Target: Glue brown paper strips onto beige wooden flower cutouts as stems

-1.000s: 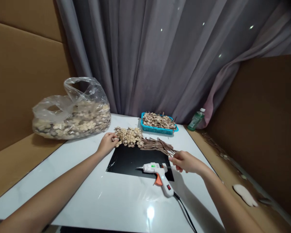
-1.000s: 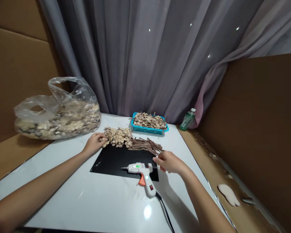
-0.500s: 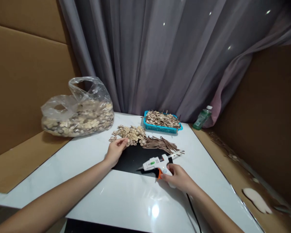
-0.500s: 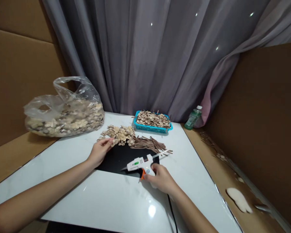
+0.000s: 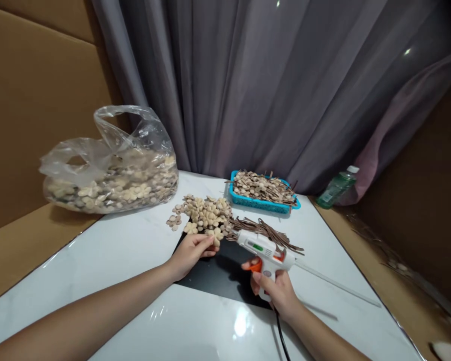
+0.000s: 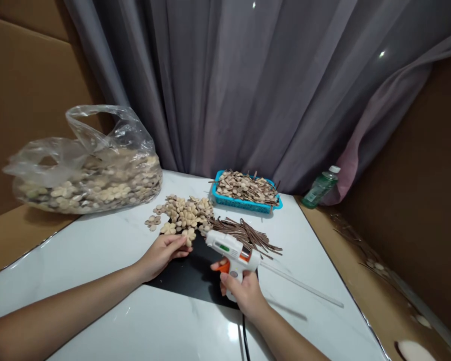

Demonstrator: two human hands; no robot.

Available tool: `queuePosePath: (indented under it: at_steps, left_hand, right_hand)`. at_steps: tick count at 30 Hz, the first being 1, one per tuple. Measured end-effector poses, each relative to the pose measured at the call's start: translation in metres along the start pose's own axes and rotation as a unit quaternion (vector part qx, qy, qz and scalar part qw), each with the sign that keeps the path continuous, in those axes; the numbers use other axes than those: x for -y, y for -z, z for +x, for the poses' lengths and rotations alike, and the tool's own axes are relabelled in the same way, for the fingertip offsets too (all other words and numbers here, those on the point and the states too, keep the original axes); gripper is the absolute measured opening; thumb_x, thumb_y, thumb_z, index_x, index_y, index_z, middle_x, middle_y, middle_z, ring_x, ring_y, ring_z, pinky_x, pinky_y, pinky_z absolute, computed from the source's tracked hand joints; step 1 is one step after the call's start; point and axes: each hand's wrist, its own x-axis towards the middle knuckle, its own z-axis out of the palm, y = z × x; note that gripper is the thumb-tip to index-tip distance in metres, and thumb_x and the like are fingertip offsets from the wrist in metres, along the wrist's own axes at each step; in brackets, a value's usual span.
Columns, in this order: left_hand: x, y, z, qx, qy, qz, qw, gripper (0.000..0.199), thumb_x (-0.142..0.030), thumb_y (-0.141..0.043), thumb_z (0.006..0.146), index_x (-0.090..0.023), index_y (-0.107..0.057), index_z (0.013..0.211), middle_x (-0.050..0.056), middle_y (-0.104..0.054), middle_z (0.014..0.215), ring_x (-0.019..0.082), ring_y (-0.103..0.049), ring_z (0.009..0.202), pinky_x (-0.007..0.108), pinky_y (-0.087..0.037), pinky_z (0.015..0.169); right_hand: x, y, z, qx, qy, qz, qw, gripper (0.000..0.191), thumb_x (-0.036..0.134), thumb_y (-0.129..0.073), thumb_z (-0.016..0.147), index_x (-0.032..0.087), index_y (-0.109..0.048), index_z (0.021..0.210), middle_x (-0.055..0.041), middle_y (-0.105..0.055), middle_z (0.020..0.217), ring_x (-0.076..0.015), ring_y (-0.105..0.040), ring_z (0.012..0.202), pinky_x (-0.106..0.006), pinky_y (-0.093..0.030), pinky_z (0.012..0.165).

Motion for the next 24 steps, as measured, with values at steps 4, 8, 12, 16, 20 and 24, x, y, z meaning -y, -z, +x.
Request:
queuePosePath:
  at_steps: [4, 8, 12, 16, 20, 24]
  left_hand:
    - [-0.001, 0.000, -0.002, 0.004, -0.007, -0.002, 1.000, 0.025, -0.034, -0.072, 0.071, -0.011, -0.066, 0.060, 0.005, -0.065, 0.073, 0.011, -0.059, 0.063, 0.020, -0.049, 0.059]
    - [0.001, 0.000, -0.001, -0.017, -0.015, -0.023, 0.999, 0.029, -0.027, -0.072, 0.069, -0.015, -0.049, 0.058, -0.002, -0.058, 0.058, 0.008, -0.055, 0.053, 0.017, -0.044, 0.051]
    - [0.001, -0.001, 0.001, -0.026, -0.012, -0.051, 0.998, 0.030, -0.029, -0.074, 0.068, -0.020, -0.049, 0.083, -0.006, -0.058, 0.075, 0.008, -0.061, 0.063, 0.020, -0.050, 0.061]
    - [-0.001, -0.001, 0.003, -0.031, 0.027, -0.046, 0.998, 0.038, -0.035, -0.074, 0.069, -0.021, -0.057, 0.100, 0.000, -0.064, 0.087, 0.012, -0.064, 0.076, 0.024, -0.053, 0.071]
    - [0.001, 0.000, 0.005, -0.045, 0.049, -0.041, 0.997, 0.031, -0.039, -0.073, 0.070, -0.016, -0.063, 0.087, 0.001, -0.065, 0.070, 0.012, -0.064, 0.068, 0.024, -0.053, 0.066]
    - [0.003, 0.002, 0.004, -0.055, 0.058, -0.024, 0.997, 0.028, -0.040, -0.073, 0.070, -0.015, -0.067, 0.081, 0.003, -0.069, 0.066, 0.012, -0.064, 0.062, 0.022, -0.052, 0.061]
  right_hand:
    - [-0.008, 0.005, -0.004, 0.030, -0.015, -0.034, 0.999, 0.027, 0.043, -0.065, 0.076, 0.018, -0.065, 0.086, -0.0104, -0.069, 0.092, -0.0106, -0.051, 0.046, -0.029, -0.047, 0.047]
    - [-0.007, 0.008, -0.003, 0.066, -0.036, -0.039, 0.996, 0.029, 0.044, -0.066, 0.076, 0.019, -0.062, 0.089, -0.0092, -0.068, 0.091, -0.0113, -0.053, 0.048, -0.029, -0.049, 0.048]
    - [-0.006, 0.006, -0.001, 0.064, -0.050, -0.026, 0.996, 0.029, 0.045, -0.066, 0.075, 0.018, -0.060, 0.086, -0.0079, -0.067, 0.087, -0.0101, -0.052, 0.047, -0.028, -0.049, 0.048]
    - [-0.005, 0.001, -0.001, 0.044, -0.065, -0.045, 0.996, 0.034, 0.051, -0.065, 0.074, 0.019, -0.061, 0.082, -0.0061, -0.064, 0.084, -0.0102, -0.051, 0.047, -0.027, -0.047, 0.046]
    - [-0.011, 0.003, -0.006, 0.030, -0.081, -0.097, 0.991, 0.035, 0.056, -0.059, 0.076, 0.021, -0.064, 0.081, -0.0056, -0.064, 0.081, -0.0116, -0.052, 0.049, -0.029, -0.048, 0.049]
    - [-0.016, 0.013, -0.014, 0.042, -0.088, -0.166, 0.981, 0.037, 0.056, -0.053, 0.081, 0.021, -0.066, 0.086, -0.0052, -0.064, 0.071, -0.0150, -0.055, 0.053, -0.031, -0.050, 0.055]
